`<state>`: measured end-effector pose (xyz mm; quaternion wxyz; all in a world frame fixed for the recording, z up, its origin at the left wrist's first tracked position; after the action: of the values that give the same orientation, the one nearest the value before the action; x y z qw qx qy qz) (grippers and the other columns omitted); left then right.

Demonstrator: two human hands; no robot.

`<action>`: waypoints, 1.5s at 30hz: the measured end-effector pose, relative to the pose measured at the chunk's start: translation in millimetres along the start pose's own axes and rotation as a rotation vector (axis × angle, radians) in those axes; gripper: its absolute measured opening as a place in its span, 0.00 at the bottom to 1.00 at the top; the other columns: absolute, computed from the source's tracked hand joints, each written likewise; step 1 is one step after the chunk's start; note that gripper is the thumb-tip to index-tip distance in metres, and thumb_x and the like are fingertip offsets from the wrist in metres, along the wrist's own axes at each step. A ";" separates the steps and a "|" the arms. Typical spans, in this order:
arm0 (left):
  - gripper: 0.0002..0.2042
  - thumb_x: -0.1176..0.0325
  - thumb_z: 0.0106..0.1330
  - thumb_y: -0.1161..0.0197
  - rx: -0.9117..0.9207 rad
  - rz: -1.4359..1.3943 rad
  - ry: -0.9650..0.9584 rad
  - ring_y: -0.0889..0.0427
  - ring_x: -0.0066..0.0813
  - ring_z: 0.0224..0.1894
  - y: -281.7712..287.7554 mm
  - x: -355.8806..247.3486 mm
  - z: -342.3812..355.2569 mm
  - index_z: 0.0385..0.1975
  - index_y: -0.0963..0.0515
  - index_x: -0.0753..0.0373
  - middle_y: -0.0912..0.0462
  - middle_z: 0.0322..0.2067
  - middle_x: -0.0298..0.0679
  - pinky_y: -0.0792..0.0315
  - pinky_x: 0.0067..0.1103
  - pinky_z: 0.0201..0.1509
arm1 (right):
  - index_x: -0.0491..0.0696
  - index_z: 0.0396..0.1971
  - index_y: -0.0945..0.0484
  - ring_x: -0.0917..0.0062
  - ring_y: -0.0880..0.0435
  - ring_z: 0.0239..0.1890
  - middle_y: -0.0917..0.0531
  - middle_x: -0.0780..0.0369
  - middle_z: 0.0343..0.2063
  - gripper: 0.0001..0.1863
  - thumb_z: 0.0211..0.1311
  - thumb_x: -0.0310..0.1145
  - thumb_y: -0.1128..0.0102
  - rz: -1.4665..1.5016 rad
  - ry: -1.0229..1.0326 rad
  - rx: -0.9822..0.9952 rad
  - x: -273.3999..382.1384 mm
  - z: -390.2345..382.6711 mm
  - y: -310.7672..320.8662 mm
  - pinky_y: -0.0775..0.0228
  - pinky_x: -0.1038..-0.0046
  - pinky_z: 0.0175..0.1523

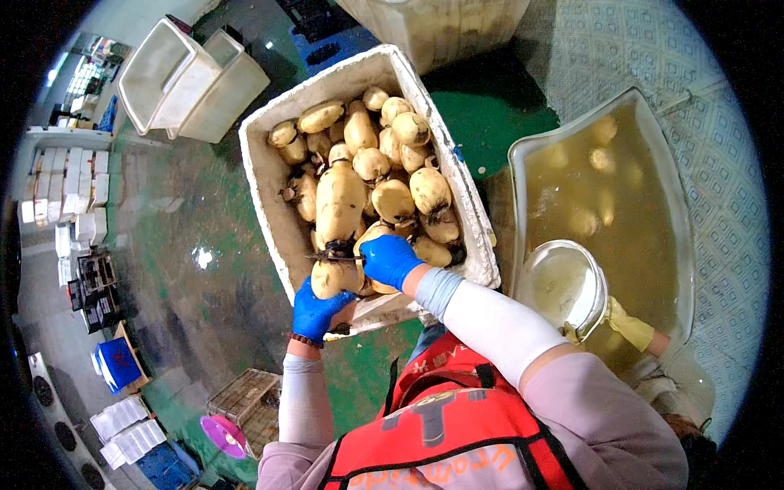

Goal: The person peels root vegetables using a knife, removing the outer skin and placing the peeled vegetables into a container of water. The person works alongside another worker at a shared station in a food processing area.

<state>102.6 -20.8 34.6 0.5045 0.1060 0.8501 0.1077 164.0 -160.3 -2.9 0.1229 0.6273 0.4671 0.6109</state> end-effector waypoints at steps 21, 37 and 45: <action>0.35 0.81 0.41 0.31 -0.141 -0.676 -0.247 0.26 0.37 0.48 15.6 -54.2 19.4 0.53 0.40 0.64 0.29 0.48 0.44 0.27 0.29 0.49 | 0.52 0.40 0.24 0.74 0.21 0.24 0.19 0.62 0.26 0.19 0.59 0.52 0.49 1.879 -0.599 0.458 39.1 -35.7 -59.2 0.29 0.72 0.27; 0.35 0.67 0.41 0.27 0.366 -0.297 0.030 0.27 0.31 0.48 -50.6 -43.4 31.9 0.52 0.35 0.67 0.27 0.47 0.41 0.31 0.25 0.51 | 0.52 0.52 0.29 0.78 0.21 0.33 0.19 0.57 0.35 0.24 0.54 0.40 0.39 0.639 0.255 -0.041 52.3 12.5 109.6 0.29 0.78 0.42; 0.33 0.66 0.38 0.25 0.070 -0.177 -0.152 0.24 0.32 0.43 -23.2 -51.0 30.6 0.46 0.32 0.67 0.24 0.43 0.43 0.29 0.26 0.47 | 0.49 0.38 0.24 0.61 0.21 0.25 0.21 0.54 0.22 0.16 0.46 0.31 0.45 -0.123 0.128 -0.217 57.3 -24.6 130.0 0.29 0.63 0.29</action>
<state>151.7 -55.4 56.2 0.5710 0.0559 0.8187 0.0244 188.4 -197.7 134.1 0.1972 0.5400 0.4429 0.6880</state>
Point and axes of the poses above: each hand's wrist, its own z-axis towards the middle knuckle, its own y-axis out of the back of the hand, x = y × z, the point moved 10 cm from there along z, towards the middle knuckle
